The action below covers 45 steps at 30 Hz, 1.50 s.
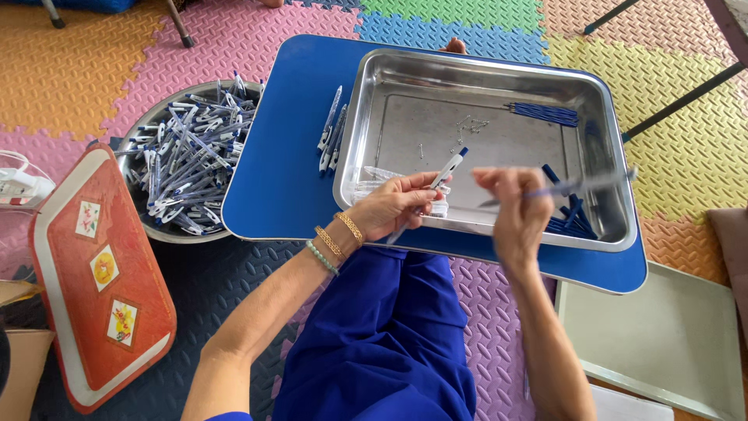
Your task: The person assembles ballpoint pens by inserting the ink tubes and springs into the pen barrels and attaching the caps.
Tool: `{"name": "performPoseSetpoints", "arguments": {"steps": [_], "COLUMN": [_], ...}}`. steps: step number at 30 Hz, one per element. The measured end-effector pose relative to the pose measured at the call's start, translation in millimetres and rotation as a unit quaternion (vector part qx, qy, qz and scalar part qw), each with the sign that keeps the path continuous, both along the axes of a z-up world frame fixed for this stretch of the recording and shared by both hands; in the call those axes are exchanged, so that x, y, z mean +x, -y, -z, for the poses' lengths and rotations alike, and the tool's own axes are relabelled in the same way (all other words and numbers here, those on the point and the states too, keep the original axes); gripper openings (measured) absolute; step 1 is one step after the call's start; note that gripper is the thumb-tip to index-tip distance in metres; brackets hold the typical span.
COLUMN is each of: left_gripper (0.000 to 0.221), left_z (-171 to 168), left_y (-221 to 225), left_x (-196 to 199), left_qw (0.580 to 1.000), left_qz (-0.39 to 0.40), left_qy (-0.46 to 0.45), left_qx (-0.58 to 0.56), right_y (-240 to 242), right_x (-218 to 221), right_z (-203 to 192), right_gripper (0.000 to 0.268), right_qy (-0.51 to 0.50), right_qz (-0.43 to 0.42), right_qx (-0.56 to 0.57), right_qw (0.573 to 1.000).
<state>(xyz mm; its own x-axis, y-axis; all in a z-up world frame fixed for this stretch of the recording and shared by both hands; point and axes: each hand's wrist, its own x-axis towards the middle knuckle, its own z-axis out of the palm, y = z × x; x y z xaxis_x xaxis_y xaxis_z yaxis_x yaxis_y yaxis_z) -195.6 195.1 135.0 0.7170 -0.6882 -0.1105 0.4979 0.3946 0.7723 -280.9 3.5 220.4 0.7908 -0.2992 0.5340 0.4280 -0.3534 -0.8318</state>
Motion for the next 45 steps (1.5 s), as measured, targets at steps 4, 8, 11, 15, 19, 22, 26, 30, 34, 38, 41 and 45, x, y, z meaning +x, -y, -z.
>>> {"name": "performPoseSetpoints", "arguments": {"steps": [4, 8, 11, 15, 19, 22, 26, 30, 34, 38, 41, 45], "left_gripper": [0.050, 0.054, 0.055, 0.056, 0.057, 0.070, 0.064, 0.044, 0.038, 0.025, 0.011, 0.009], "left_z": [-15.0, -32.9, -30.0, -33.6, -40.5, -45.0, -40.8, -58.5, -25.5, -43.6, -66.5, -95.4], "left_y": [1.2, 1.6, 2.7, 0.8, -8.8, -12.7, -7.5, 10.2, 55.4, 99.2, 104.8, 100.8], "left_x": [3.2, -2.9, -3.8, -1.6, 3.4, 14.2, 27.9, 45.6, 80.1, 58.8, 49.1, 64.9], "left_qw": [0.997, 0.991, 0.988, 0.984, 0.982, 0.965, 0.950, 0.861, 0.678, 0.436, 0.342, 0.269], "left_qz": [0.034, 0.058, 0.065, 0.084, 0.098, 0.165, 0.156, 0.129, 0.056, 0.000, -0.025, -0.042], "left_qy": [0.059, 0.093, 0.113, 0.131, 0.127, 0.118, 0.141, 0.318, 0.581, 0.704, 0.769, 0.799], "left_qx": [0.045, 0.071, 0.079, 0.089, 0.104, 0.168, 0.232, 0.376, 0.446, 0.561, 0.539, 0.537], "right_y": [19.6, 36.0, 42.1, 49.6, 106.9, 156.6, 190.6, 196.6, 118.3, 64.2, 76.1, 118.7], "right_x": [30.9, 55.2, 58.3, 67.3, 63.2, 44.3, 35.8, 26.3, 24.9, 48.4, 69.7, 90.2], "right_z": [6.5, 46.1, 50.5, 29.5, 14.0, 5.8, 24.4, 41.2, 37.7, 47.3, 82.3, 115.8], "right_gripper": [0.031, 0.019, 0.021, 0.044, 0.036, 0.033, 0.041, 0.063, 0.035, 0.052, 0.036, 0.021], "right_qy": [-0.077, -0.111, -0.110, -0.114, -0.107, -0.226, -0.460, -0.350, -0.296, -0.334, -0.324, -0.294], "right_qz": [-0.065, -0.162, -0.140, -0.024, 0.085, 0.161, 0.117, 0.160, 0.135, -0.152, -0.230, -0.233], "right_qx": [0.044, 0.112, 0.111, 0.135, 0.062, -0.100, -0.289, -0.334, -0.221, 0.249, 0.354, 0.390], "right_qw": [0.994, 0.974, 0.978, 0.984, 0.989, 0.955, 0.831, 0.861, 0.919, 0.896, 0.847, 0.841]}}
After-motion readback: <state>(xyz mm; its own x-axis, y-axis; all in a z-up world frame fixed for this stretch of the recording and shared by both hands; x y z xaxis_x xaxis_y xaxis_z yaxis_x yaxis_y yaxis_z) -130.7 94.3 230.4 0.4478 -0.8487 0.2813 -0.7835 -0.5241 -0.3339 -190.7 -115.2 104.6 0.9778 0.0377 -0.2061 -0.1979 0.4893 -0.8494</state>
